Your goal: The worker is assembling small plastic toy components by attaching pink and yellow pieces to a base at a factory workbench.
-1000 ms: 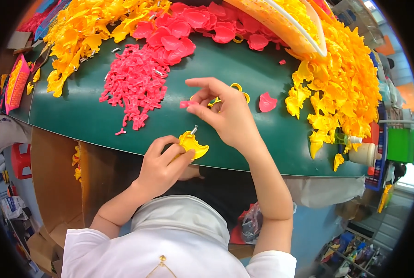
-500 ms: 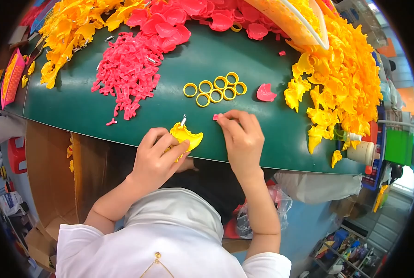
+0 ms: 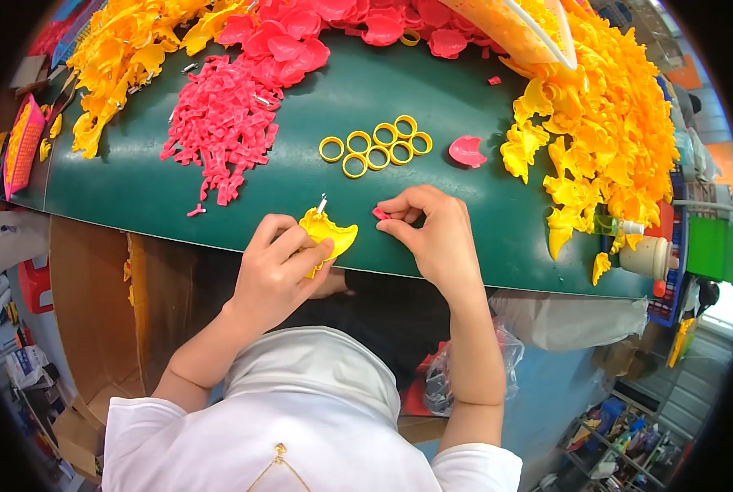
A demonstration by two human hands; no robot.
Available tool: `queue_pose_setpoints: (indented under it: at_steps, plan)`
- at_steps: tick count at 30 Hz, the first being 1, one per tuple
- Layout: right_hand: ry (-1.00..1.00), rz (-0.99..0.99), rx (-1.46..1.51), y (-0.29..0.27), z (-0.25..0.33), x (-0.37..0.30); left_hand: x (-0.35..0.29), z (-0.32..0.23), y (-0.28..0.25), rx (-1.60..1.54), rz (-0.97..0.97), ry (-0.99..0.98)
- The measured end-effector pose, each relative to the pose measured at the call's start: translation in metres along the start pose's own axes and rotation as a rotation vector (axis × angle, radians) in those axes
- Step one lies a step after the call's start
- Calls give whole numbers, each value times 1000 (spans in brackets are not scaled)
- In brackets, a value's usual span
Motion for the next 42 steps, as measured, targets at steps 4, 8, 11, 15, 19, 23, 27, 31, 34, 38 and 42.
queue_pose_setpoints:
  at_steps: [4,8,11,15,19,23,27,31,34,38,42]
  plan:
    - [-142,-52,119,14,7,-2,-1,1,0,10,6,8]
    - [-229,-160,13,38,19,-10,-2,1,1,30,-4,25]
    - [-207,-198,-12,46,21,-11,-2,2,1,22,-16,28]
    - [-217,-242,-51,52,21,-12,-1,3,1,5,-21,15]
    - [-197,-280,-52,54,21,-15,0,3,1,-35,-26,-19]
    - [-198,-285,-86,53,22,-15,0,3,0,-58,-14,-40]
    - [-193,-279,-108,50,26,-16,3,2,-2,-73,5,-53]
    - [-170,-283,-115,51,26,-16,4,2,-2,-103,3,-77]
    - [-207,-271,-170,52,27,-16,4,1,-2,-94,4,-77]
    - [-347,-206,-328,51,28,-19,5,3,-3,-59,62,-58]
    - [-415,-90,-322,35,20,-23,6,3,-5,-76,66,-16]
Point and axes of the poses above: each hand's wrist, its own x-axis towards the middle knuckle, its own y-axis out of the palm, z = x × y, the point moved 2 cm from there along x, towards the middle knuckle, and after that the axes turned 7 degrees about -y, right-handed, at the moved point
